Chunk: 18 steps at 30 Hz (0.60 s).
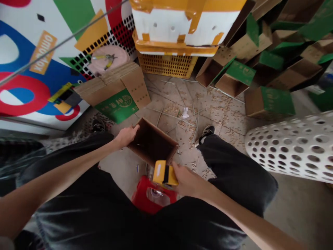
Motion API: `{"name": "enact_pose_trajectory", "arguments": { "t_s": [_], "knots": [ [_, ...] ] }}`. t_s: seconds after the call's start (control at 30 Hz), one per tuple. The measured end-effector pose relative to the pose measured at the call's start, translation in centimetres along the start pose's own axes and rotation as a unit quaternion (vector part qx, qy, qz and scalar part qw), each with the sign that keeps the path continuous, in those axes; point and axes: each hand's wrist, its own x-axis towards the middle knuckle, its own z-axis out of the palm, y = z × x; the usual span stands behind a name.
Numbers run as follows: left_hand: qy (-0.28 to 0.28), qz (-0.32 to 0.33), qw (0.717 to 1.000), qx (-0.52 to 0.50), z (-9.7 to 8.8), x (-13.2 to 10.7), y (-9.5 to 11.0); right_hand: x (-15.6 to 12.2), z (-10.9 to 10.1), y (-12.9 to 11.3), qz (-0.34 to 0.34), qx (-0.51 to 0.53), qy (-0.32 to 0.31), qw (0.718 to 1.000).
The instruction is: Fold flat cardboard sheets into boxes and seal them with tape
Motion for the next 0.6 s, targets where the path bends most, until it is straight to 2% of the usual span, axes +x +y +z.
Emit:
{"name": "enact_pose_trajectory", "arguments": {
  "t_s": [0.03,0.1,0.17,0.27,0.47,0.6],
  "knots": [
    [-0.001,0.000,1.000,-0.007,-0.1,0.0,0.0,-0.2,-0.2,0.5,0.035,0.017,0.034,0.999],
    [-0.006,-0.001,1.000,-0.015,-0.3,0.0,-0.1,-0.2,-0.2,1.9,0.065,0.027,0.115,0.991],
    [-0.009,0.001,1.000,-0.012,-0.3,0.0,0.0,0.4,0.2,3.5,0.057,0.017,0.186,0.981],
    [-0.007,0.007,1.000,0.001,-0.3,-0.1,0.2,2.0,0.8,4.7,0.036,-0.018,0.256,0.966],
    [0.005,0.010,1.000,0.005,-0.5,-0.5,1.1,3.9,1.8,3.4,0.023,-0.056,0.301,0.952],
    [0.027,0.022,0.998,-0.044,1.0,0.2,1.5,4.4,2.0,2.7,0.029,-0.072,0.306,0.949]
  ]
}}
